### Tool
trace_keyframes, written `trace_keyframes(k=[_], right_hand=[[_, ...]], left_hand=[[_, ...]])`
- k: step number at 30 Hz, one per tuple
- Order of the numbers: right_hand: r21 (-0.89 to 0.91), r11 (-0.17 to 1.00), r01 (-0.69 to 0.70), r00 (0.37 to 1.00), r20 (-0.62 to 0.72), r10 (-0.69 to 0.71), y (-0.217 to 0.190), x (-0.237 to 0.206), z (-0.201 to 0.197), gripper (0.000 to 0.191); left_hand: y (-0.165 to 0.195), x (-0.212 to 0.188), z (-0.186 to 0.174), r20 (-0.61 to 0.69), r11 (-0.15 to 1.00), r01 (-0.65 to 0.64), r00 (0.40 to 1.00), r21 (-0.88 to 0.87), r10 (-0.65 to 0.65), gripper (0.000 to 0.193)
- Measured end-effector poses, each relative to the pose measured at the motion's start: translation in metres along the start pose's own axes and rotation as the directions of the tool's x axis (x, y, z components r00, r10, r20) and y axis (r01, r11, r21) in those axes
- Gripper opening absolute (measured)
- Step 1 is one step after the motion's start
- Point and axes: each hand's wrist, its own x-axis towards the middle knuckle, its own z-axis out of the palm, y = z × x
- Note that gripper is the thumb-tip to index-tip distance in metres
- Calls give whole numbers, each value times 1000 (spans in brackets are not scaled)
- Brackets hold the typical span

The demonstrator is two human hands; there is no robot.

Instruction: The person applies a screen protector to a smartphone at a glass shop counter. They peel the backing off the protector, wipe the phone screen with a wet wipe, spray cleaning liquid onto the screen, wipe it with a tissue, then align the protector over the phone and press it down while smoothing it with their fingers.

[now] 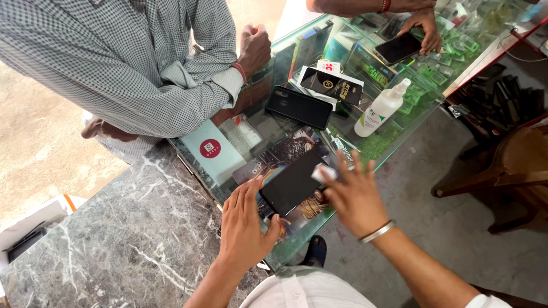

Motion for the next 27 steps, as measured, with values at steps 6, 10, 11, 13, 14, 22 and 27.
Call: trace_keyframes(k=[6, 10, 11, 13, 14, 22, 27], right_hand=[[146, 985, 97, 990, 92, -111, -46, -22, 14, 48], [107, 988, 108, 993, 39, -113, -35, -15, 9, 45], [65, 996, 54, 998, 26, -55, -25, -10, 5, 46], [-23, 998, -50, 999, -10, 50, -14, -7, 0, 48], [-15, 999, -42, 999, 2, 42, -11, -6, -2, 48], [15, 998, 57, 998, 12, -57, -24, -20, 4, 46], [25, 999, -29, 1000, 6, 29, -15, -15, 0, 41]], left_hand=[[0, 1, 1, 12, 1000, 9, 1000, -1, -9, 84], [0, 0, 1, 15, 1000, 10, 1000, 4, -10, 84], [0, 0, 0, 14, 1000, 8, 1000, -2, -8, 83], [1, 1, 1, 11, 1000, 5, 1000, -9, -5, 83], [1, 1, 0, 12, 1000, 8, 1000, -8, -8, 83], [1, 0, 0, 6, 1000, -3, 1000, 2, 3, 83], [1, 1, 3, -4, 1000, -11, 1000, -5, 11, 82]])
